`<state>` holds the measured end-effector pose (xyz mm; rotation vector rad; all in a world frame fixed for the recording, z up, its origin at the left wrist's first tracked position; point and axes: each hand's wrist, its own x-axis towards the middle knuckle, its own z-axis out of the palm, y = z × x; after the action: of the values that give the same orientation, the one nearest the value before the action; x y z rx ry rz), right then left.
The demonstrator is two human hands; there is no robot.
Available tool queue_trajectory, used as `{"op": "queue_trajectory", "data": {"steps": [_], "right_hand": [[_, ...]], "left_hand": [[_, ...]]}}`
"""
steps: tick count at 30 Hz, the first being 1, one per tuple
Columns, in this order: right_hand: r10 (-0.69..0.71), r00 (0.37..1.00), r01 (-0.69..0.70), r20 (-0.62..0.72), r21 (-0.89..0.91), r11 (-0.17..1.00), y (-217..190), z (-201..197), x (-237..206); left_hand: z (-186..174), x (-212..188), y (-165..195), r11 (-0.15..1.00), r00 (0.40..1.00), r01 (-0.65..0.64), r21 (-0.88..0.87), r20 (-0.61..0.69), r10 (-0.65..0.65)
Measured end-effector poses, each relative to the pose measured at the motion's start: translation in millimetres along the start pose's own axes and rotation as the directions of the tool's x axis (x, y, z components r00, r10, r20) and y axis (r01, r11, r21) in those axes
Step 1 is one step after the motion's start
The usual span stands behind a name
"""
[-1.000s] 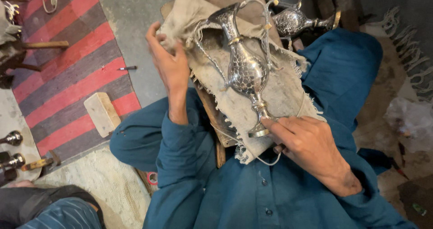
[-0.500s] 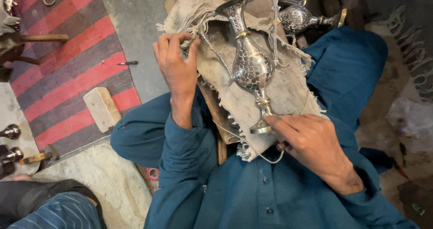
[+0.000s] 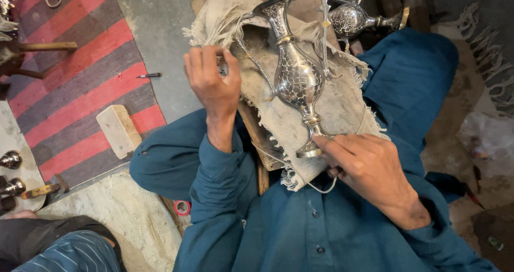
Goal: The person sits on the floor with an ornate metal ewer on a board on their lap and decorates its surface by hand. They hold a small punch against the metal and strike it with a wooden mallet, repositioning the ewer and the punch repeatedly to work the patterned body, neck and rim.
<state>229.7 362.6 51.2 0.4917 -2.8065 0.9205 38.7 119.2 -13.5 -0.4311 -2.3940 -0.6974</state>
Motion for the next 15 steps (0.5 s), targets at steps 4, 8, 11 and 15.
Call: {"op": "queue_trajectory", "data": {"steps": [4,8,11,15], "right_hand": [[-0.004,1.0,0.004,0.016,0.011,1.0,0.4,0.7,-0.1],[-0.003,1.0,0.003,0.022,0.015,1.0,2.2,2.0,-1.2],[-0.022,1.0,0.021,0.022,0.026,0.999,5.7,3.8,-3.2],[-0.107,0.994,0.108,-0.012,0.036,0.994,15.0,7.2,-4.0]], "left_hand": [[-1.6,17.9,-16.6,0.993,0.979,0.103,0.065,0.169,-0.113],[-2.4,38.0,-29.4,0.934,0.885,0.353,-0.054,0.344,-0.315],[-7.6,39.9,-32.5,0.974,0.955,-0.084,-0.21,0.261,0.139],[-2.9,64.8,-46.0,0.957,0.837,-0.182,-0.224,0.476,0.271]]}}
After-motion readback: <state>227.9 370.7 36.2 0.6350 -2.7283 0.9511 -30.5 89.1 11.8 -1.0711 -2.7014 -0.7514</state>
